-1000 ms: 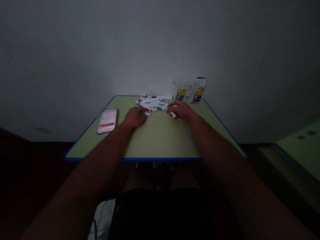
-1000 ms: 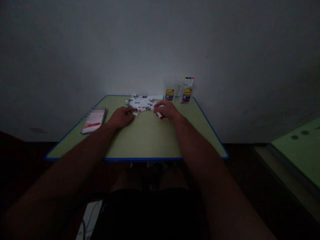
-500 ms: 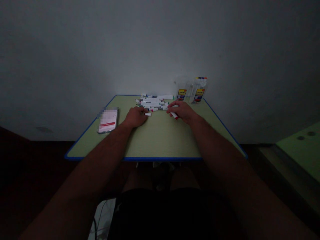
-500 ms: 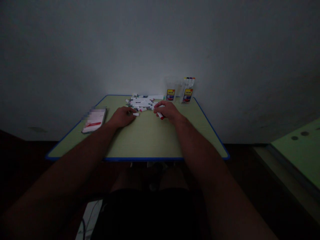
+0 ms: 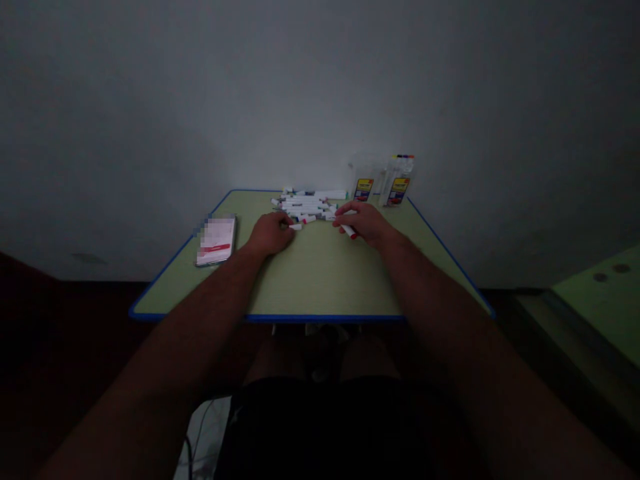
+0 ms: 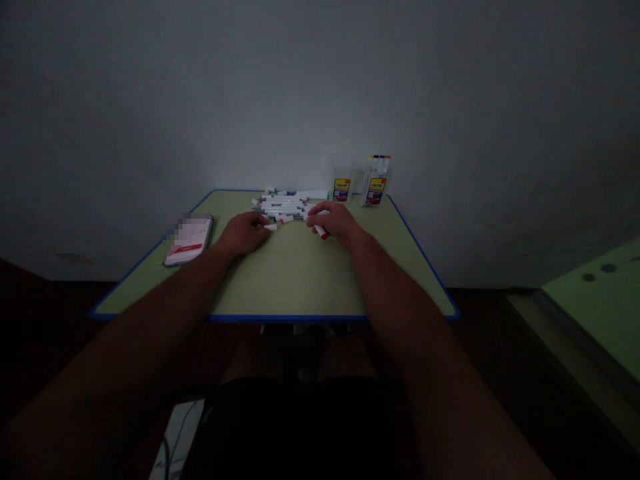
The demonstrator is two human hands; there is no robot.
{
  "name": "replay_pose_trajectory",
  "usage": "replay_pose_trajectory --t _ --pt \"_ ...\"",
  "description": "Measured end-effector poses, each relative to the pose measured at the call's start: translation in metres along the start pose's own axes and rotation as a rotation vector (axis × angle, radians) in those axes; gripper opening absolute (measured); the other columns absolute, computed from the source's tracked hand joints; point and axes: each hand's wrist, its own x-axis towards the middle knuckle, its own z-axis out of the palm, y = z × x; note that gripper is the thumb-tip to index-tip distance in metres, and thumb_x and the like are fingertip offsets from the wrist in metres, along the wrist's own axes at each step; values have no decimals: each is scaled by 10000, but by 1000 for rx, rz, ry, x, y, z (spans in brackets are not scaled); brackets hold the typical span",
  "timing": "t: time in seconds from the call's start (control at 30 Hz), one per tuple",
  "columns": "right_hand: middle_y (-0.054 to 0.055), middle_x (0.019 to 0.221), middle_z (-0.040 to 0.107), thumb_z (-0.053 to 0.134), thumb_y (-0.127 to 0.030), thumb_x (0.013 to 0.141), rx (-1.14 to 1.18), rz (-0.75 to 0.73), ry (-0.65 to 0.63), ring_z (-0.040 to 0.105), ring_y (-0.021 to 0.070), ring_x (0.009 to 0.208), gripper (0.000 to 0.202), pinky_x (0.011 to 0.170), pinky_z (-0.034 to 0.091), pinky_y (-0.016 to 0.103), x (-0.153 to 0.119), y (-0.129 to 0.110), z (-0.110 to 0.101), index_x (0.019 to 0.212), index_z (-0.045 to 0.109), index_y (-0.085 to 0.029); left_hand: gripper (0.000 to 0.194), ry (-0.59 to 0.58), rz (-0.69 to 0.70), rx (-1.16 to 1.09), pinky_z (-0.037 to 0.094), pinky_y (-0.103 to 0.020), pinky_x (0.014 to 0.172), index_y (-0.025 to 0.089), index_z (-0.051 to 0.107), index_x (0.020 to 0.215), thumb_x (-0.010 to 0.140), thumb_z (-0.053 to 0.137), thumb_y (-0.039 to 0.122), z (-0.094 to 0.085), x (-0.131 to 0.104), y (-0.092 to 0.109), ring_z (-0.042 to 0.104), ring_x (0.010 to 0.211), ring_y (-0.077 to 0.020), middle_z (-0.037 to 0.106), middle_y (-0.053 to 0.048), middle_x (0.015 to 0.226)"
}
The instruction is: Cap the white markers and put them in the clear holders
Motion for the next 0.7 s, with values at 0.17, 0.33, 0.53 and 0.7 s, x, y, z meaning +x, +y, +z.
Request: replay_pose_trajectory --t 0.17,0.33,0.53,0.7 --pt "24 657 673 761 -82 722 -9 -9 3 599 123 540 190 429 379 185 3 3 -1 854 665 -178 213 63 -23 -82 500 -355 806 182 717 989 800 650 254 -4 -6 7 646 840 -214 744 -88 955" --pt "20 637 661 762 -72 715 -7 -17 1 583 116 520 192 430 379 187 1 2 0 844 659 -171 179 123 -8 -117 490 -346 783 183 700 957 802 641 253 -5 -8 10 627 807 -198 726 -70 900" --pt "27 656 672 771 -98 718 -30 -27 -4 586 118 523 197 438 391 189 4 4 -2 871 670 -171 173 116 -14 -118 484 -329 781 203 684 962 808 641 269 -4 -7 9 612 808 -184 721 -48 898" --pt "12 637 659 770 -96 721 -23 -30 -8 576 107 505 195 422 383 178 6 7 -2 870 670 -172 154 131 -3 -138 479 -325 766 192 685 941 804 649 253 -5 -8 11 602 785 -181 714 -51 873"
